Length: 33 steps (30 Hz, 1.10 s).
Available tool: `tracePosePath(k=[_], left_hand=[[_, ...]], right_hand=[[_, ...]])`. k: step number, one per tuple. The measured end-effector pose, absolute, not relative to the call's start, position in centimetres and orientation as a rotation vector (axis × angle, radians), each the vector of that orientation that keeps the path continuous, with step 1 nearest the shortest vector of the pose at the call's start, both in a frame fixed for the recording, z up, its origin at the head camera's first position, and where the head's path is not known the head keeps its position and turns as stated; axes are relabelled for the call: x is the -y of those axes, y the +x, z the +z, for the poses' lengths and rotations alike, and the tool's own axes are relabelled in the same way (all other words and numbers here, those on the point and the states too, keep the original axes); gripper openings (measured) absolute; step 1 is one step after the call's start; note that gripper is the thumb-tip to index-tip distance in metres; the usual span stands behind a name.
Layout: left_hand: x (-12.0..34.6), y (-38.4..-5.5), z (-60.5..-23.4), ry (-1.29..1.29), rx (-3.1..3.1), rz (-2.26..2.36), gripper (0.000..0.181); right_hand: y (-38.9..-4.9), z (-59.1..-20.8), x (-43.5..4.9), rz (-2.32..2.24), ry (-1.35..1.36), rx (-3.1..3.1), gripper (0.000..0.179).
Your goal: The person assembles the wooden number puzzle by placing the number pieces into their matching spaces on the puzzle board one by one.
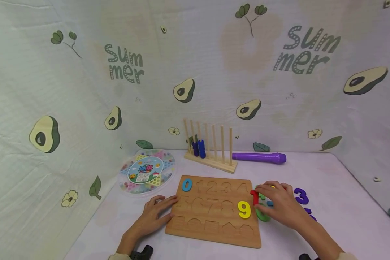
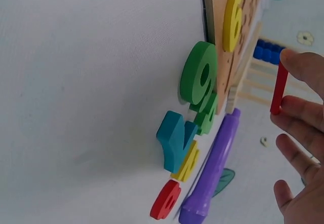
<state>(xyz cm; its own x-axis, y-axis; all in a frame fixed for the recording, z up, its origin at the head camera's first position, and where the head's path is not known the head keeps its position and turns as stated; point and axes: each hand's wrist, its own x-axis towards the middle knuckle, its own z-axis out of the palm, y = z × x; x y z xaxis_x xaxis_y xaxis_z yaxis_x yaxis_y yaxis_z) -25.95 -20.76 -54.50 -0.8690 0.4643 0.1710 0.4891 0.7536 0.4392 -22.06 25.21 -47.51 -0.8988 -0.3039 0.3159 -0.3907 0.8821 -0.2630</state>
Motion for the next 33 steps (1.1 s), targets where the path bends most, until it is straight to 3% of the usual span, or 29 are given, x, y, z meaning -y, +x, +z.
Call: tracePosePath(k=[33], left_hand=[[20.6, -26.1, -54.5, -0.794, 2.886, -0.748, 0.051]], right_hand=[[-24.6, -47.4, -22.0, 0.451, 0.611, 2.776, 0.046]])
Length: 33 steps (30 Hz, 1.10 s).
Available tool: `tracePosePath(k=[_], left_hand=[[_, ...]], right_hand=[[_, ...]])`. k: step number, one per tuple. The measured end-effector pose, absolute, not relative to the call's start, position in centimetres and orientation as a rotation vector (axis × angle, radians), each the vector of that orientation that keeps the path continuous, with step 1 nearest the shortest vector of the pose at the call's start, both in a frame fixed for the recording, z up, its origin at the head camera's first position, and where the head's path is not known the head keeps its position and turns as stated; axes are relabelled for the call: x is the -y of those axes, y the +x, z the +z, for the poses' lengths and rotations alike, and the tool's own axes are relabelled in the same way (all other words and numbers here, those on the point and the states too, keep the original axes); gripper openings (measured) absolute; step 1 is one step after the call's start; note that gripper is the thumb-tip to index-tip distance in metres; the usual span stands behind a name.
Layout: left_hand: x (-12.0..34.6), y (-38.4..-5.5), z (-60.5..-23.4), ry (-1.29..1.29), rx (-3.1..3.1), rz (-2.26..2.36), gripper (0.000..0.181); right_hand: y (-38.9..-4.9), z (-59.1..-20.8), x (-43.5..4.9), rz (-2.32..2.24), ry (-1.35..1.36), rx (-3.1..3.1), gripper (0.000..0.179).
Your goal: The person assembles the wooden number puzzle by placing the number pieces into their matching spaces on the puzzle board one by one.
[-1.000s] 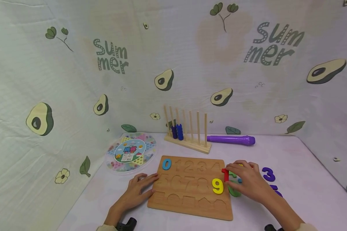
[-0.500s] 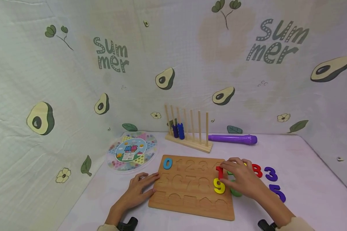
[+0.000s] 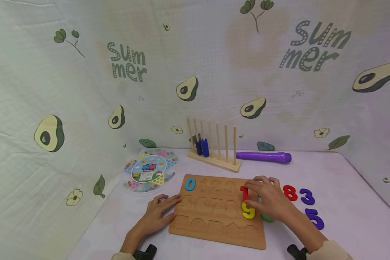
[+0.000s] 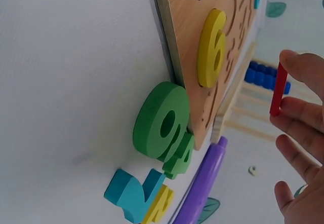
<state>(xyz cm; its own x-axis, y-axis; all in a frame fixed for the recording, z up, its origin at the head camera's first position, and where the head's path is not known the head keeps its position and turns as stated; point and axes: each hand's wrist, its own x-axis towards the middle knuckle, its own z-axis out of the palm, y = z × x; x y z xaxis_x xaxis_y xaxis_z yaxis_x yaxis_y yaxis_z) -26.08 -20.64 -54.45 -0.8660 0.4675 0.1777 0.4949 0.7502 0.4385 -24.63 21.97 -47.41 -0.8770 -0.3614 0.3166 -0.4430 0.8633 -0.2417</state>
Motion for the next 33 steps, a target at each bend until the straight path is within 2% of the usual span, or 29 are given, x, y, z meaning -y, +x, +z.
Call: tracePosePath(k=[33], left_hand=[[20.5, -26.1, -54.6, -0.787, 2.882, -0.731, 0.051]], right_hand=[[-27.0, -47.7, -18.9, 0.453, 0.718, 2.755, 0.045]])
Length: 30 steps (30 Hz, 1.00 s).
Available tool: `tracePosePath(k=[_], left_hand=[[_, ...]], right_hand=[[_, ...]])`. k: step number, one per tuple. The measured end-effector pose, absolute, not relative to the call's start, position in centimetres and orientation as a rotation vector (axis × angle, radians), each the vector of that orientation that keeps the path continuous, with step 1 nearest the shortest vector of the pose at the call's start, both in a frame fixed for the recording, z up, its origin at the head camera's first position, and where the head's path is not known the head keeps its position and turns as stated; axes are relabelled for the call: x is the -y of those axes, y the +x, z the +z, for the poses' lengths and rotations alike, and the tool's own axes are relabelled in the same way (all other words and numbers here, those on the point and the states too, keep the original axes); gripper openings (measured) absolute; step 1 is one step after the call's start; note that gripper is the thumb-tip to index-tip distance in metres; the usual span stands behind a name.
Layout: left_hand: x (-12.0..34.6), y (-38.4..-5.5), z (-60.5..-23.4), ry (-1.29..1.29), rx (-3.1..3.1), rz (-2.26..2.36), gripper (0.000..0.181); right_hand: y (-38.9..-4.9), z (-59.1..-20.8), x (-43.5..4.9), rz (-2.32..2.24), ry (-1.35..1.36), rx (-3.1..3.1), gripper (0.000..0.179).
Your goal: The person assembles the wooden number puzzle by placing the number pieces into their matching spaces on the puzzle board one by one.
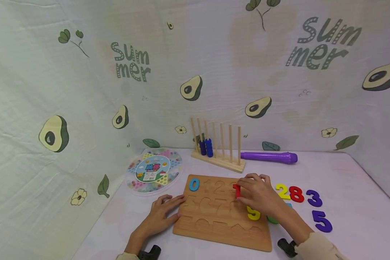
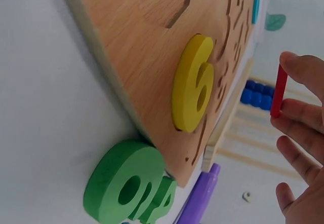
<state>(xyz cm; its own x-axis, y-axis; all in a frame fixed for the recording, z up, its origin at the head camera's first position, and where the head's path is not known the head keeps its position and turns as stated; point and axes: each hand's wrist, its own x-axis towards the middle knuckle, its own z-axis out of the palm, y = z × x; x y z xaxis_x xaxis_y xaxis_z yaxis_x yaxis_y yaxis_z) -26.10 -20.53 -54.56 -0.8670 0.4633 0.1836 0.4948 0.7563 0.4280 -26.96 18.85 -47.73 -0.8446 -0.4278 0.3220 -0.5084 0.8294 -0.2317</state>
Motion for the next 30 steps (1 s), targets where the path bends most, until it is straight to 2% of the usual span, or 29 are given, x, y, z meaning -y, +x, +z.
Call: tracePosePath(k=[30], left_hand=[[20.5, -26.1, -54.5, -0.782, 2.9, -0.734, 0.051]], right_hand=[[-29.1, -48.9, -15.6, 0.491, 0.791, 2.712, 0.047]])
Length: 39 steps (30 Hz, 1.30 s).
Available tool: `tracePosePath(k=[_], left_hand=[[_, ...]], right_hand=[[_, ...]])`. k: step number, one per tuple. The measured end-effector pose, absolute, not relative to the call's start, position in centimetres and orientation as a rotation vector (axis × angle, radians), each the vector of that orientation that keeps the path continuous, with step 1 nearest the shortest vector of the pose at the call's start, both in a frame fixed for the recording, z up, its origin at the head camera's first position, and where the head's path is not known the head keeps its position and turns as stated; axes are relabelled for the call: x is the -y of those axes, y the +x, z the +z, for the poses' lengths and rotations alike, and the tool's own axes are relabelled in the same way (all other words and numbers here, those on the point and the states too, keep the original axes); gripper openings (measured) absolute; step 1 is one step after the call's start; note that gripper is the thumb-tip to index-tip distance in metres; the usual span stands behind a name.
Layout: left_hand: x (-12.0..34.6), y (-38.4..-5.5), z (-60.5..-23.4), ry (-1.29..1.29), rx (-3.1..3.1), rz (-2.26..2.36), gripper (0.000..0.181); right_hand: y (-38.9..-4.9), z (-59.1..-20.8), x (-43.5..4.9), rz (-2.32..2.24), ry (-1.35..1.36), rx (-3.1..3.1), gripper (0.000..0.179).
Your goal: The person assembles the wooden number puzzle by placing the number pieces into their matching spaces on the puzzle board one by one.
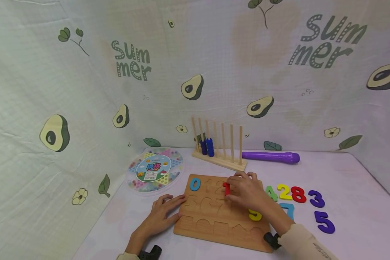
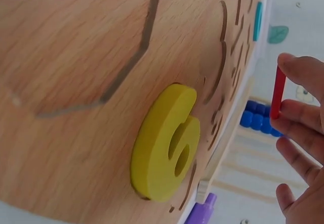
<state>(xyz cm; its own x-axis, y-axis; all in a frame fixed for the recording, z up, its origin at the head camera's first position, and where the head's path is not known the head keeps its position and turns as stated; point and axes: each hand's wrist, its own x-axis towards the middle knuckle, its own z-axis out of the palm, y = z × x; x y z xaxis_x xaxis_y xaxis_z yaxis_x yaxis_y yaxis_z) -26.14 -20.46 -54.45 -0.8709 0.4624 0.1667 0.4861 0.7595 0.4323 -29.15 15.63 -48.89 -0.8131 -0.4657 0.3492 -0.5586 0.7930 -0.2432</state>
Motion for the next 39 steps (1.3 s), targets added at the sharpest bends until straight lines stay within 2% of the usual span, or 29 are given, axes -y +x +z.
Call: tracePosePath(k=[24, 39], left_hand=[[20.4, -26.2, -54.4, -0.762, 2.919, -0.748, 0.051], [20.5, -26.2, -54.6, -0.83, 2.857, -0.739, 0.05]], right_hand=[[-31.2, -49.7, -12.7, 0.47, 0.848, 2.709, 0.05], [-32.3, -49.7, -10.8, 0.437, 0.88, 2.733, 0.045]])
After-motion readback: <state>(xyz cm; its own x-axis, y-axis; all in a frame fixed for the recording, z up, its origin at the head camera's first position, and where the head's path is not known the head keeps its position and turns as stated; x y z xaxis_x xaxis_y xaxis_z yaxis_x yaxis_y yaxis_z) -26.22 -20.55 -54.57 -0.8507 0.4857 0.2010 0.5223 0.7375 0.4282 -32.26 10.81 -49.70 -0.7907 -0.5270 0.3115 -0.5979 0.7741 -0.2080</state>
